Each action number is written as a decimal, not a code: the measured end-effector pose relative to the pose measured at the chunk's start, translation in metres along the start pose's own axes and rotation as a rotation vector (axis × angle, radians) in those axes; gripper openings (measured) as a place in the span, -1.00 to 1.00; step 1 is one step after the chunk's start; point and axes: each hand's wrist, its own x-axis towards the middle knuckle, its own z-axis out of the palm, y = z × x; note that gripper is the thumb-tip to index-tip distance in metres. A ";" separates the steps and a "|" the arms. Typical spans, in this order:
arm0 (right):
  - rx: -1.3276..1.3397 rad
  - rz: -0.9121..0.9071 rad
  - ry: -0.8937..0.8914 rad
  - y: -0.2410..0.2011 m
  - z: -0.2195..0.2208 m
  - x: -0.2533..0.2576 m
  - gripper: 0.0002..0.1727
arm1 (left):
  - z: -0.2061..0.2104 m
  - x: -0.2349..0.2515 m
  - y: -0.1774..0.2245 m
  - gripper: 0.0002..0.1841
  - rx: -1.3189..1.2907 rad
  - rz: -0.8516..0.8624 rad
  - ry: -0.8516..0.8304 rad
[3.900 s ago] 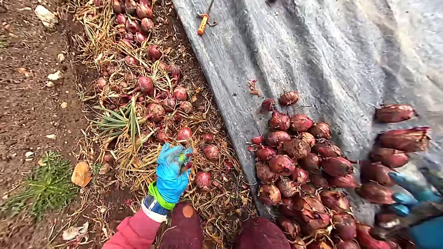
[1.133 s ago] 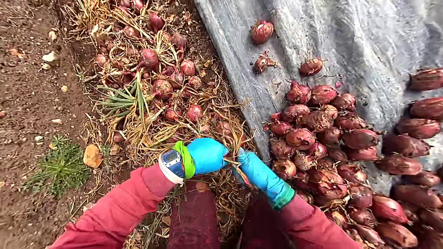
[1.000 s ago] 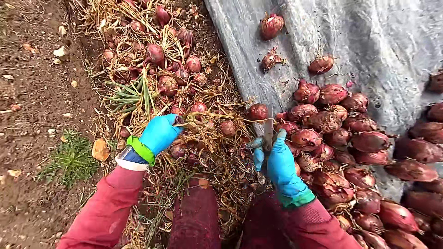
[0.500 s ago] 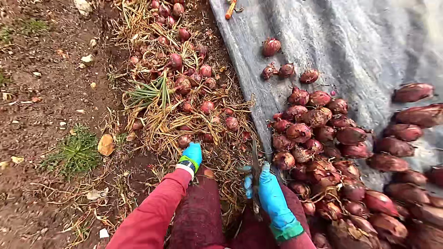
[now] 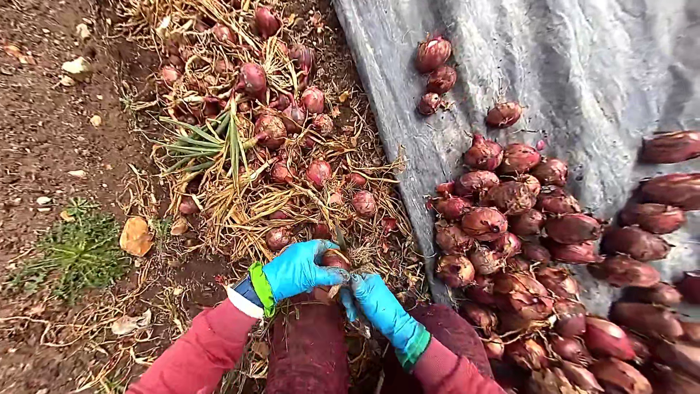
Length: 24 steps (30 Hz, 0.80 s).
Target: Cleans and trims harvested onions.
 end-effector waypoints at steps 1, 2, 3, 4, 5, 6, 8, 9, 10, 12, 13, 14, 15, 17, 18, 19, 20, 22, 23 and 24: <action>-0.054 -0.073 0.021 -0.014 -0.002 0.007 -0.11 | -0.006 0.000 0.014 -0.49 0.044 -0.008 -0.048; -0.115 -0.142 0.054 -0.024 -0.005 0.012 -0.12 | -0.011 0.000 0.028 -0.54 0.046 -0.019 -0.073; -0.169 -0.200 0.098 -0.033 -0.007 0.017 -0.12 | -0.017 0.003 0.044 -0.55 0.080 -0.035 -0.080; -0.209 -0.225 0.147 -0.042 -0.008 0.019 -0.12 | -0.023 0.008 0.061 -0.53 0.181 -0.050 -0.071; -0.203 -0.201 0.203 -0.052 -0.011 0.020 -0.11 | -0.025 0.013 0.080 -0.50 0.359 -0.033 -0.037; -0.171 -0.134 0.263 -0.064 -0.016 0.020 -0.08 | -0.022 0.020 0.098 -0.47 0.593 0.024 0.040; 0.008 -0.033 0.392 -0.086 -0.032 0.018 -0.09 | -0.004 0.043 0.122 -0.48 1.021 0.277 0.268; 0.146 -0.044 0.450 -0.093 -0.042 0.012 -0.13 | 0.009 0.062 0.120 -0.47 1.088 0.460 0.418; 0.277 -0.079 0.509 -0.101 -0.050 0.002 -0.17 | 0.025 0.076 0.117 -0.37 1.060 0.538 0.514; 0.415 -0.213 0.603 -0.112 -0.066 -0.019 -0.17 | 0.060 0.068 0.105 0.04 0.816 0.508 0.547; 0.428 -0.297 0.646 -0.115 -0.073 -0.030 -0.17 | 0.078 0.052 0.090 0.05 0.693 0.496 0.531; 0.420 -0.369 0.700 -0.118 -0.075 -0.044 -0.20 | 0.096 0.031 0.067 -0.10 0.607 0.444 0.487; 0.382 -0.435 0.740 -0.121 -0.073 -0.056 -0.28 | 0.109 0.012 0.040 -0.34 0.542 0.359 0.448; 0.320 -0.509 0.742 -0.112 -0.067 -0.068 -0.27 | 0.110 -0.018 -0.011 -0.68 0.411 0.141 0.523; 0.347 -0.425 0.697 -0.097 -0.061 -0.068 -0.16 | 0.099 -0.026 -0.029 -0.75 0.364 0.032 0.642; 0.383 -0.199 0.596 -0.079 -0.052 -0.068 -0.04 | 0.083 -0.030 -0.040 -0.79 0.336 -0.053 0.768; 0.449 0.081 0.447 -0.056 -0.039 -0.068 0.09 | 0.067 -0.031 -0.048 -0.80 0.341 -0.114 0.868; 0.430 0.429 0.214 -0.005 -0.002 -0.083 0.16 | 0.042 -0.025 -0.054 -0.77 0.501 -0.172 0.892; 0.408 0.497 0.147 0.012 0.016 -0.090 0.13 | 0.029 -0.014 -0.054 -0.71 0.646 -0.178 0.805; 0.401 0.518 0.121 0.028 0.031 -0.096 0.09 | 0.013 0.004 -0.058 -0.63 0.802 -0.216 0.679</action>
